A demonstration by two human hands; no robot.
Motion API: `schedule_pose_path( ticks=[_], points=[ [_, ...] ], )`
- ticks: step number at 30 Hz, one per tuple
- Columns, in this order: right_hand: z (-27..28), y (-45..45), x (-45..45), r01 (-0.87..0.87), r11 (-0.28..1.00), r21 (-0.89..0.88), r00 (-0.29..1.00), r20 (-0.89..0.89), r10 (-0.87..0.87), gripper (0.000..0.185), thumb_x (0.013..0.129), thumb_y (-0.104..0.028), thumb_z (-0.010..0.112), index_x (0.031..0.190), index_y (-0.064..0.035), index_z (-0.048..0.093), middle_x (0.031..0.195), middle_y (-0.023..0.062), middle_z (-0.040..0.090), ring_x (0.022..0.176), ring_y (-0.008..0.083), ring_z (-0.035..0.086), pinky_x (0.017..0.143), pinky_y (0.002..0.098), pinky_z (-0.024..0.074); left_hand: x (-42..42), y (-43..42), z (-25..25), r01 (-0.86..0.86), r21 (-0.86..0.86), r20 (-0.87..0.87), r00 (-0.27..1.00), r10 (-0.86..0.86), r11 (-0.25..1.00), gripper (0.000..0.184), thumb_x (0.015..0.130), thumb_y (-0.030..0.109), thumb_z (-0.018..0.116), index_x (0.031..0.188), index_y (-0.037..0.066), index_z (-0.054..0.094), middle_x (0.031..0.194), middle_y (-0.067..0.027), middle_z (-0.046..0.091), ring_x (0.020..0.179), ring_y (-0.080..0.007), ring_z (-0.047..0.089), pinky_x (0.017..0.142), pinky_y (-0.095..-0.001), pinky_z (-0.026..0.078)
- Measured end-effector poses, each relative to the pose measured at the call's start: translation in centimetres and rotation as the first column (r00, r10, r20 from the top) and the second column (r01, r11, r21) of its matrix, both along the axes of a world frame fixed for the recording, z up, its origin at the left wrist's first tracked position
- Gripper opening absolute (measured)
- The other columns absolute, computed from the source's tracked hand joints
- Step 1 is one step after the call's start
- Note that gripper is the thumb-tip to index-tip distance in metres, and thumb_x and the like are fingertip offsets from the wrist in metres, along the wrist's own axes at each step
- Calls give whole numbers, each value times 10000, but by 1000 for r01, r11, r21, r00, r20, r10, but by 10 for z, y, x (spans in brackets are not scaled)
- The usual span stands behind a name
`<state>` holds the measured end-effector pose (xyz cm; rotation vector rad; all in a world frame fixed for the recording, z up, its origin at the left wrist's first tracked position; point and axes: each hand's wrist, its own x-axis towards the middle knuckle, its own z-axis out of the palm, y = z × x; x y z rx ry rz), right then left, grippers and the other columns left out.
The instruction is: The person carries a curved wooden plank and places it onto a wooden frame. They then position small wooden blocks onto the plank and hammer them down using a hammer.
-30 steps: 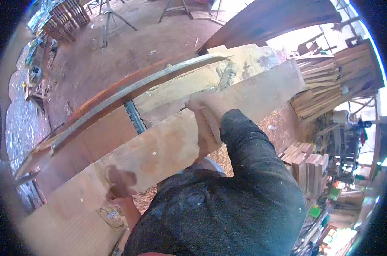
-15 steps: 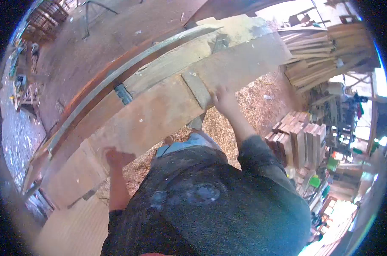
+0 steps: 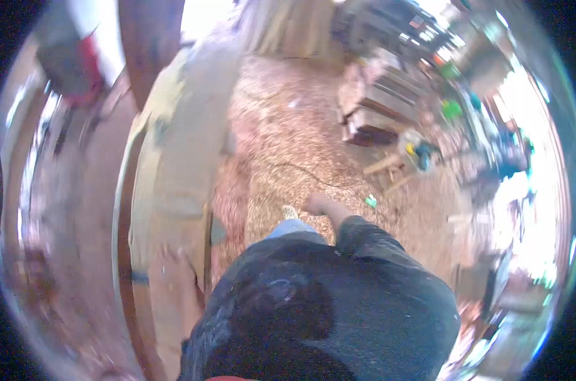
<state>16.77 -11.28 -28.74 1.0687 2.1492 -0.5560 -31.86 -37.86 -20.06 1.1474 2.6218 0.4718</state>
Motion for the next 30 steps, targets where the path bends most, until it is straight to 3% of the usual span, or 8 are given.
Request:
schedule_pose_path(
  ticks=[1, 4, 10, 14, 16, 22, 26, 30],
  points=[
    [84, -12, -43, 359, 932, -58, 920, -144, -363, 385, 916, -407, 557, 1053, -82, 710, 1015, 206, 699, 999, 411, 654, 885, 520, 506, 10, 2, 7, -39, 7, -5, 999, 39, 999, 590, 964, 305, 583, 1478, 47, 453, 1551, -228, 390, 1447, -383, 348, 1197, -495, 270],
    [115, 7, -41, 346, 929, -130, 873, -320, -369, 436, 914, -443, 557, 1050, -73, 745, 1089, 212, 704, 1060, 385, 657, 936, 483, 511, 38, 11, 36, 0, -87, -105, 994, -9, 996, 547, 976, 253, 539, 1457, 5, 461, 1529, -233, 416, 1422, -387, 376, 1183, -484, 302],
    [38, 78, 117, 579, 814, -45, 631, -607, -483, 346, 894, -397, 596, 964, -87, 733, 996, 181, 713, 966, 395, 662, 843, 497, 518, 79, 75, 65, 47, -50, -224, 973, -57, 998, 512, 958, 250, 554, 1392, -19, 515, 1391, -239, 544, 1306, -378, 504, 1120, -454, 390],
    [-66, 80, 292, 583, 802, 129, 812, -132, -569, 323, 933, -341, 528, 985, -113, 752, 1018, 191, 713, 982, 411, 666, 833, 514, 528, 141, 173, 58, 127, 7, -284, 951, -120, 992, 516, 947, 250, 567, 1388, -14, 519, 1380, -238, 550, 1293, -381, 511, 1112, -458, 394],
    [31, 52, 333, 784, 592, 187, 621, -262, -739, 320, 941, -305, 506, 960, -106, 756, 1012, 196, 715, 963, 410, 676, 844, 510, 537, 176, 225, 54, 185, 27, -305, 937, -168, 982, 518, 942, 249, 573, 1386, -12, 520, 1375, -238, 553, 1286, -383, 515, 1108, -460, 396],
    [-20, -1, 443, 897, 364, 252, 423, -248, -871, 291, 901, -268, 557, 979, -71, 756, 934, 158, 746, 922, 373, 711, 791, 494, 569, 242, 366, 55, 303, 56, -337, 903, -268, 951, 525, 926, 248, 592, 1380, -5, 526, 1360, -236, 562, 1266, -388, 527, 1096, -467, 402],
    [2, -3, 400, 608, 775, 169, 773, 94, -627, 245, 811, -250, 650, 977, -119, 774, 980, 119, 752, 919, 348, 722, 766, 481, 584, 263, 443, 50, 350, 58, -336, 889, -312, 935, 530, 915, 248, 605, 1376, -1, 529, 1349, -235, 568, 1253, -391, 534, 1088, -471, 405],
    [-162, -5, 359, 648, 700, -299, 720, -60, -692, 231, 817, -259, 656, 919, -85, 771, 897, 116, 752, 847, 316, 716, 670, 463, 556, 262, 509, 37, 315, 42, -329, 900, -284, 948, 535, 904, 247, 618, 1372, 4, 533, 1339, -233, 574, 1240, -394, 542, 1080, -475, 409]
  ],
)
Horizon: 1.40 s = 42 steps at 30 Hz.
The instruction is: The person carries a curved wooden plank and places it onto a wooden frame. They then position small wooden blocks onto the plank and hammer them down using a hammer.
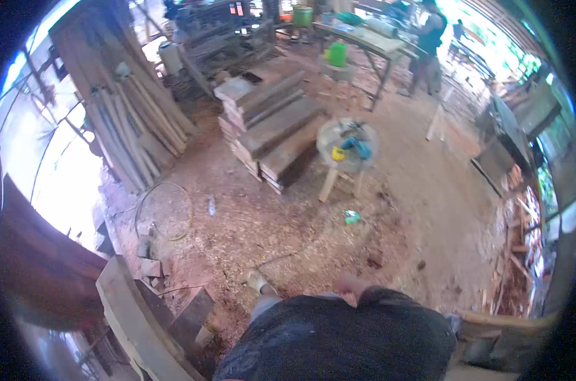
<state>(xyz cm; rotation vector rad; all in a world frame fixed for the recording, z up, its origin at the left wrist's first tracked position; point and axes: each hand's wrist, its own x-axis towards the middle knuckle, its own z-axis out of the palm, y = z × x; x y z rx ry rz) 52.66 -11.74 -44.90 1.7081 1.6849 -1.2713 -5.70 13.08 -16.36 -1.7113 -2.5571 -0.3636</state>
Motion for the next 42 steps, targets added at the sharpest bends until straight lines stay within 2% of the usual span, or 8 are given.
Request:
schedule_pose_path(
  ticks=[10, 12, 19, 29, 31, 33, 37, 42],
  points=[
    [49, 238, 32, 213, 976, 52, 957, 188, -219, 289, 817, -327, 616, 913, -97, 764, 876, 150, 738, 827, 361, 709, 710, 471, 561, -61, 206, -34, -263, -43, -41, 964, 261, 964, 548, 876, 245, 650, 1362, 15, 542, 1313, -230, 588, 1206, -403, 561, 1060, -485, 419],
    [71, 328, 63, -123, 968, 218, 969, 236, 70, 254, 786, -311, 643, 849, -95, 759, 828, 137, 736, 775, 357, 706, 678, 454, 566, -80, 246, -32, -313, -27, -52, 949, 311, 950, 551, 871, 245, 656, 1360, 17, 544, 1308, -230, 591, 1200, -404, 565, 1056, -487, 421],
    [237, 598, 4, 770, 506, 389, 638, -433, -637, 278, 871, -331, 629, 849, -70, 723, 799, 123, 728, 704, 253, 692, 680, 398, 552, -47, 415, -34, -38, 373, -9, 999, 45, 927, 562, 852, 244, 679, 1353, 25, 550, 1289, -228, 602, 1176, -410, 578, 1043, -494, 427],
    [45, 682, 84, 72, 926, 371, 997, -12, -73, 321, 842, -376, 620, 943, -111, 770, 924, 188, 727, 813, 340, 712, 718, 451, 560, 247, 705, -57, 618, -68, 402, 735, -546, 783, 618, 835, 310, 653, 1397, 70, 562, 1464, -195, 521, 1327, -401, 509, 1079, -480, 426],
    [55, 684, 113, 139, 971, 196, 987, 49, -151, 341, 866, -376, 588, 971, -107, 769, 950, 177, 735, 856, 350, 714, 738, 463, 560, 216, 758, -116, 698, -377, 575, 691, -437, 609, 516, 887, 321, 597, 1365, 126, 607, 1409, -176, 578, 1266, -394, 563, 1051, -477, 452],
    [62, 715, 145, 163, 982, 90, 976, 129, -174, 376, 899, -392, 547, 1004, -102, 762, 975, 173, 740, 895, 359, 714, 763, 473, 560, 167, 813, -183, 780, -625, 331, 237, -913, -24, 402, 949, 318, 523, 1292, 157, 657, 1313, -152, 648, 1204, -372, 611, 1018, -460, 481],
    [152, 812, 165, 367, 884, 289, 914, 68, -401, 284, 865, -333, 601, 934, -108, 760, 911, 181, 724, 809, 344, 710, 715, 448, 560, 123, 848, -193, 606, -787, 207, 433, -877, 113, 321, 940, 288, 550, 1204, 160, 681, 1248, -78, 671, 1186, -284, 625, 961, -434, 519],
    [196, 988, 150, 721, 520, 458, 665, -249, -704, 308, 893, -341, 608, 906, -59, 730, 867, 196, 717, 831, 347, 707, 740, 456, 544, 117, 963, -201, 305, -899, 337, 24, -941, -314, 589, 779, 330, 769, 1318, 177, 586, 1295, -51, 647, 1191, -244, 625, 916, -418, 546]
  ],
)
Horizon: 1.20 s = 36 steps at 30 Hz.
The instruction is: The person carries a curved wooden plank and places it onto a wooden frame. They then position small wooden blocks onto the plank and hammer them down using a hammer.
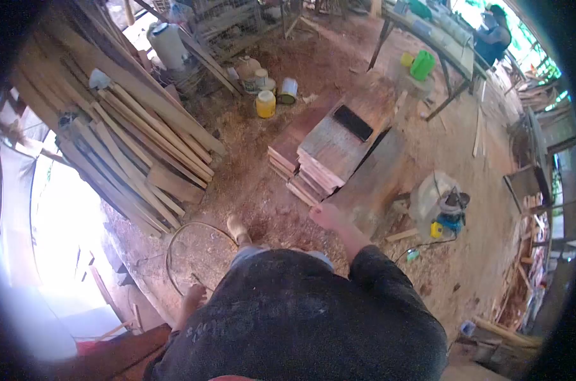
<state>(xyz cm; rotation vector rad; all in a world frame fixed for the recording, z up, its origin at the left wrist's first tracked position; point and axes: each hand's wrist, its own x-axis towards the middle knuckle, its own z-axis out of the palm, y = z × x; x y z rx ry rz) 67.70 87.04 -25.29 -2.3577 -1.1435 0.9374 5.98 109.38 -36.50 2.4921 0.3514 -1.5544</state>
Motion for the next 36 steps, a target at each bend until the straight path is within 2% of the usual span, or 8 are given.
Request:
schedule_pose_path(
  ticks=[6, 9, 11, 14, 19, 25, 27, 36],
  points=[
    [-14, 173, -43, 0, 999, 38, 995, -100, 4, 336, 872, -365, 572, 984, -98, 742, 954, 165, 738, 898, 349, 712, 780, 475, 545, 48, 235, -49, -512, -114, 367, 774, 515, 851, 437, 816, 307, 735, 1207, 131, 649, 1157, -112, 704, 1098, -273, 669, 911, -417, 542],
    [-2, 226, -66, -138, 978, -156, 990, -54, 131, 299, 848, -316, 573, 992, -124, 751, 955, 162, 736, 886, 344, 709, 773, 476, 542, 119, 362, -76, -696, -445, 491, 337, 803, 564, 347, 885, 298, 668, 1150, 77, 710, 1048, -149, 746, 991, -316, 708, 899, -409, 540],
    [29, 263, -63, -146, 968, -203, 988, -74, 134, 278, 840, -297, 586, 987, -126, 749, 948, 161, 733, 882, 345, 705, 776, 473, 541, 226, 377, 56, -810, -381, 488, 234, 841, 447, 376, 907, 317, 648, 1142, 32, 718, 1072, -153, 747, 1002, -299, 706, 894, -400, 535],
    [63, 307, -42, 60, 992, -108, 983, -165, -78, 250, 832, -268, 608, 977, -107, 733, 953, 169, 720, 897, 357, 691, 801, 478, 536, 299, 459, 38, -720, -538, 472, 174, 864, 439, 421, 908, 336, 660, 1176, 13, 699, 1036, -154, 747, 993, -269, 709, 882, -386, 535],
    [55, 299, 78, 469, 830, 301, 792, 273, -546, 226, 815, -144, 597, 999, -66, 701, 1037, 199, 669, 1010, 388, 639, 855, 498, 517, 439, 515, 96, -545, -387, 517, 539, 664, 744, 341, 947, 299, 584, 1109, 24, 705, 1089, -159, 732, 968, -315, 715, 866, -448, 552],
    [112, 215, 248, 775, 619, -126, 525, 674, -520, 588, 862, -98, 607, 1427, -202, 483, 1451, 110, 499, 1330, 345, 486, 1025, 529, 453, 461, 667, -16, 367, -62, 501, 816, -289, 928, 321, 985, 327, 456, 1162, 158, 664, 1171, -168, 693, 1066, -390, 668, 901, -516, 529],
    [112, 203, 256, 776, 548, -313, 592, 662, -460, 633, 830, -113, 656, 1427, -228, 478, 1476, 92, 461, 1368, 330, 445, 1033, 543, 443, 536, 640, 97, 407, -35, -29, 912, -408, 913, 318, 986, 300, 465, 1199, 177, 666, 1162, -153, 698, 1102, -380, 655, 934, -509, 515],
    [108, 224, 282, 830, 495, -257, 516, 689, -508, 583, 759, -131, 715, 1294, -66, 493, 1238, 161, 563, 1209, 362, 533, 982, 496, 449, 715, 775, 53, 54, 22, 429, 902, -58, 998, 293, 929, 339, 592, 1095, 147, 739, 1153, -154, 708, 1061, -301, 679, 920, -426, 537]
  ],
)
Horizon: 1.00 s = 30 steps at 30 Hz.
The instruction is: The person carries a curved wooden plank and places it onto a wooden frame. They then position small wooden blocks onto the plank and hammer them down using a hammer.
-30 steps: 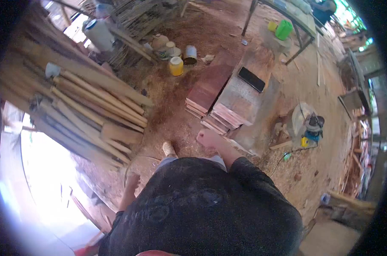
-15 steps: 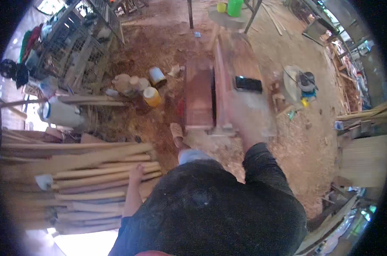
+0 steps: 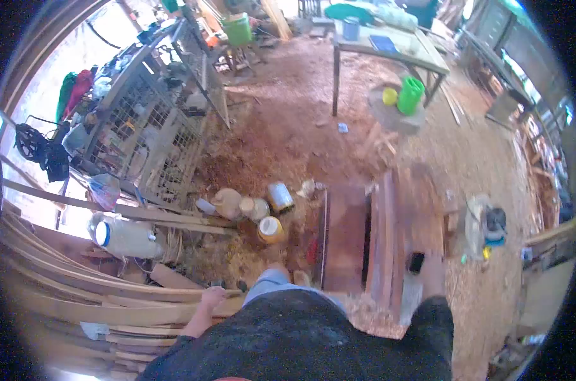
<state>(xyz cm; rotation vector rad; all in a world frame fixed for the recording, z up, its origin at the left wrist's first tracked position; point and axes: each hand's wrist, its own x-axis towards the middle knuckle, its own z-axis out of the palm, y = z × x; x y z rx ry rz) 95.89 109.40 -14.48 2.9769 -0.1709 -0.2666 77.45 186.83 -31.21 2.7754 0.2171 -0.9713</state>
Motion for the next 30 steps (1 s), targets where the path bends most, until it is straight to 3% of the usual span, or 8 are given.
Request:
schedule_pose_path(
  ticks=[8, 11, 14, 16, 19, 23, 27, 30],
  points=[
    [36, 83, 91, 358, 900, 251, 863, 281, -421, 764, 649, -340, 869, 1230, -17, 492, 1199, 212, 561, 1151, 427, 555, 951, 507, 466, 274, -18, 4, -459, -257, -158, 888, 432, 850, 362, 890, 388, 601, 1090, 131, 759, 1148, -149, 719, 1104, -306, 675, 986, -414, 508],
    [99, 169, 174, 444, 820, 360, 814, 220, -538, 772, 639, -328, 877, 1220, 7, 493, 1169, 230, 563, 1060, 414, 592, 914, 473, 499, 374, -1, -70, 276, -72, -72, 957, -281, 958, 384, 913, 391, 566, 1135, 132, 742, 1207, -138, 703, 1128, -308, 668, 998, -420, 503],
    [46, 206, 237, 348, 787, 509, 803, 271, -530, 797, 622, -291, 875, 1229, 37, 477, 1148, 209, 571, 1000, 350, 615, 882, 442, 519, 494, -33, -48, 770, 163, -83, 634, -769, 617, 403, 907, 408, 552, 1142, 134, 732, 1191, -141, 699, 1119, -335, 663, 980, -451, 511],
    [19, 224, 268, 292, 638, 712, 802, 182, -570, 785, 626, -258, 862, 1242, 30, 469, 1139, 175, 570, 988, 311, 616, 857, 432, 524, 557, -40, -66, 316, -284, 205, 942, -264, 905, 382, 912, 396, 557, 1130, 137, 732, 1157, -155, 704, 1101, -346, 663, 953, -467, 522],
    [8, 270, 332, 274, 72, 959, 797, -184, -576, 678, 682, -197, 817, 1241, -14, 481, 1098, 133, 566, 931, 267, 608, 792, 415, 526, 650, -73, 27, 151, -472, 170, 982, -78, 869, 397, 869, 426, 646, 1138, 148, 734, 1157, -167, 707, 1072, -357, 668, 932, -442, 538],
    [-31, 283, 418, 302, -554, 776, 702, -574, -421, 382, 788, -132, 729, 1119, -72, 548, 900, 61, 583, 746, 210, 600, 665, 360, 527, 743, -74, 88, -12, -557, 164, 978, 125, 831, 423, 846, 420, 674, 1151, 131, 724, 1152, -174, 707, 1075, -347, 672, 946, -429, 534],
    [-26, 284, 576, 338, -735, 587, 731, -656, -187, 183, 886, -170, 700, 997, -101, 572, 789, 13, 580, 635, 167, 585, 579, 320, 514, 819, -28, 23, -152, -483, 117, 965, 235, 862, 438, 854, 415, 651, 1162, 111, 719, 1168, -167, 705, 1096, -344, 670, 969, -423, 525],
    [8, 300, 727, 376, -622, 687, 872, -489, -11, 235, 916, -263, 718, 1038, -118, 579, 814, 20, 601, 665, 150, 597, 574, 326, 530, 826, 35, -36, -76, -153, -34, 997, 72, 985, 451, 892, 415, 552, 1161, 98, 725, 1198, -165, 695, 1133, -352, 652, 986, -439, 513]
  ],
)
